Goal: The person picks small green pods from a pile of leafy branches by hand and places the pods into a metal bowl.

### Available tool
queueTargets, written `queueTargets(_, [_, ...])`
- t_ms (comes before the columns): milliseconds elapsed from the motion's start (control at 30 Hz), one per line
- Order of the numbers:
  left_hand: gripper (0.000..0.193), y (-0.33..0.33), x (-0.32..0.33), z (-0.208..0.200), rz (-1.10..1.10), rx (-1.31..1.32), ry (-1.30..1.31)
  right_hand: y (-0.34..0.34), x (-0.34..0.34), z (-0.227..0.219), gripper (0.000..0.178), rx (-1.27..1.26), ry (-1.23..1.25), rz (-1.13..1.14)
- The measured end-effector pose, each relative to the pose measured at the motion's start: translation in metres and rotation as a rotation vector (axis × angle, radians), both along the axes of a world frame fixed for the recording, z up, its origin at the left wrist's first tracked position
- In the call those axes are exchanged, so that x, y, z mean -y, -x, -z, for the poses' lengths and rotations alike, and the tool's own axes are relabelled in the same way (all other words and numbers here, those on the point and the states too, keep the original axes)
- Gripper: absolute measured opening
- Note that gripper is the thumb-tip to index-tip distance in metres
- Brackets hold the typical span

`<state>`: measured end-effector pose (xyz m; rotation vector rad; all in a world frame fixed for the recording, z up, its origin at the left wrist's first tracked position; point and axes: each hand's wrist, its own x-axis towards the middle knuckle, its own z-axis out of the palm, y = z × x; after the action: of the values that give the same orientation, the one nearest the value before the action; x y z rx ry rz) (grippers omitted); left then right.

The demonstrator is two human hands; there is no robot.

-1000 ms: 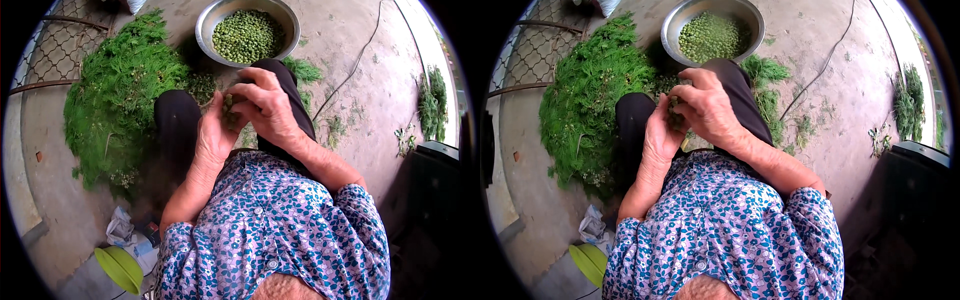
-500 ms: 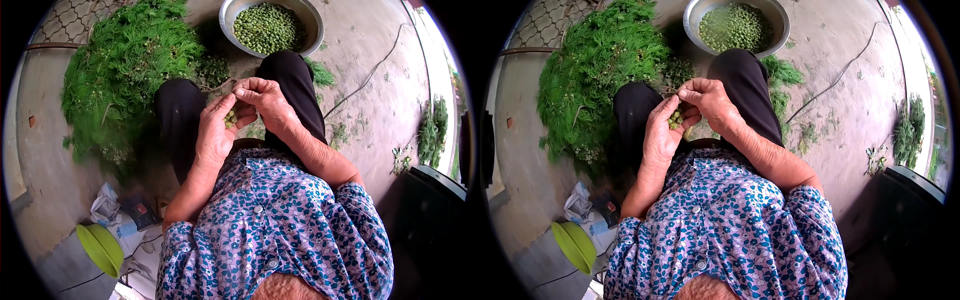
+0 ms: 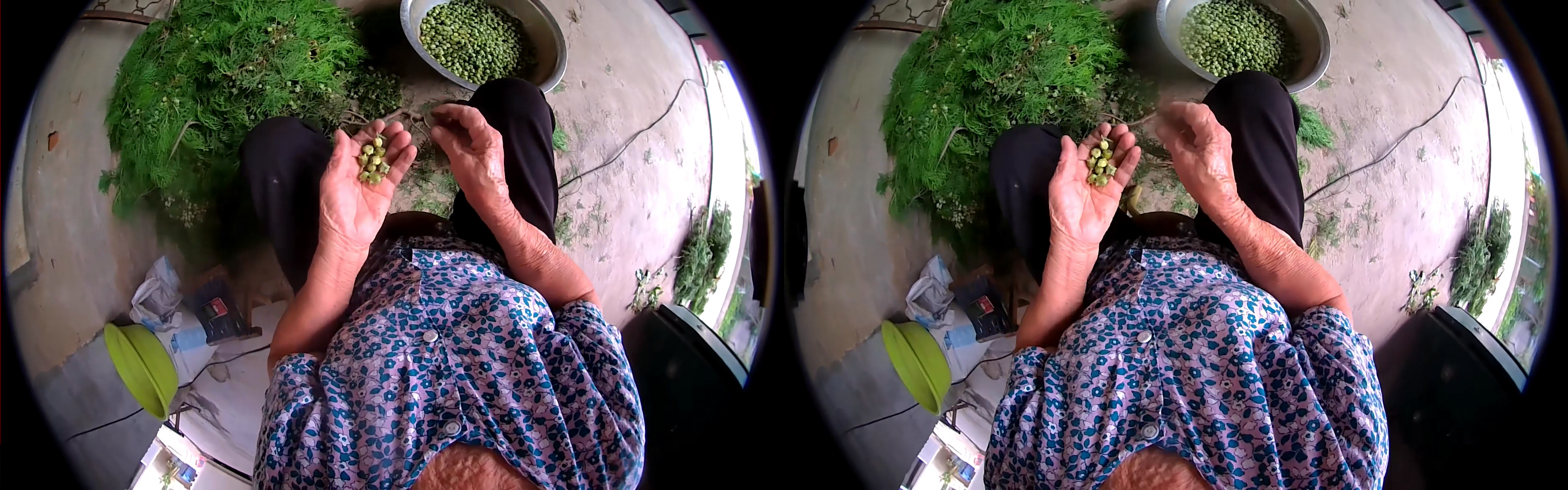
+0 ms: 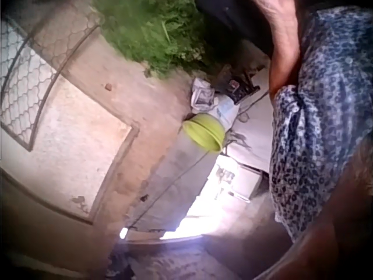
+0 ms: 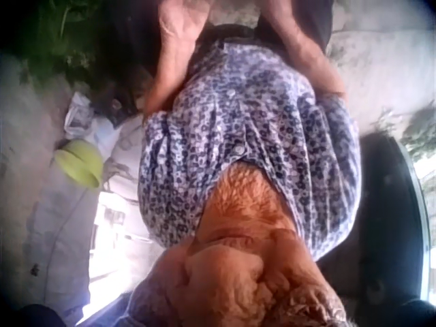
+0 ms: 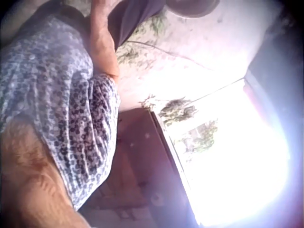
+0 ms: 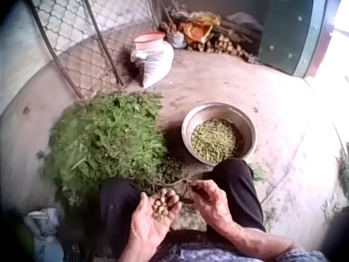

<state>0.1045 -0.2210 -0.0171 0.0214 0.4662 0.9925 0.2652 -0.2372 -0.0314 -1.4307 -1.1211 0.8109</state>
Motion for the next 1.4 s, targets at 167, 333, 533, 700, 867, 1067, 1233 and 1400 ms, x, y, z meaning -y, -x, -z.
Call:
queueTargets(167, [0.063, -0.004, 0.001, -0.012, -0.038, -0.016, -0.005, 0.01, 0.009, -0.008, 0.023, 0.019, -0.139, -0.11])
queueTargets(333, [0.067, -0.004, 0.002, -0.01, 0.028, -0.093, -0.046, 0.017, 0.007, -0.022, 0.034, 0.192, -0.203, -0.244])
queueTargets(533, [0.068, -0.011, 0.004, -0.009, 0.088, -0.22, -0.108, 0.024, 0.001, -0.021, 0.028, 0.543, -0.318, -0.27])
queueTargets(700, [0.059, -0.009, 0.005, -0.004, 0.076, -0.148, -0.091, 0.024, -0.001, -0.012, 0.014, 0.241, -0.178, -0.315])
queueTargets(867, [0.029, -0.01, 0.007, -0.002, 0.055, -0.284, -0.113, 0.02, -0.003, -0.006, 0.008, -0.31, 0.095, -0.297])
queueTargets(1067, [0.015, -0.005, 0.008, 0.005, 0.09, -0.434, -0.103, 0.024, -0.001, -0.012, 0.016, -0.614, 0.209, -0.34])
queueTargets(1233, [0.01, -0.005, 0.006, 0.005, 0.095, -0.347, -0.055, 0.012, -0.007, 0.005, 0.014, -0.997, 0.238, -0.163])
queueTargets(1400, [0.01, -0.001, 0.006, 0.006, 0.049, -0.389, -0.014, 0.014, -0.002, -0.008, 0.018, -0.549, 0.19, -0.162])
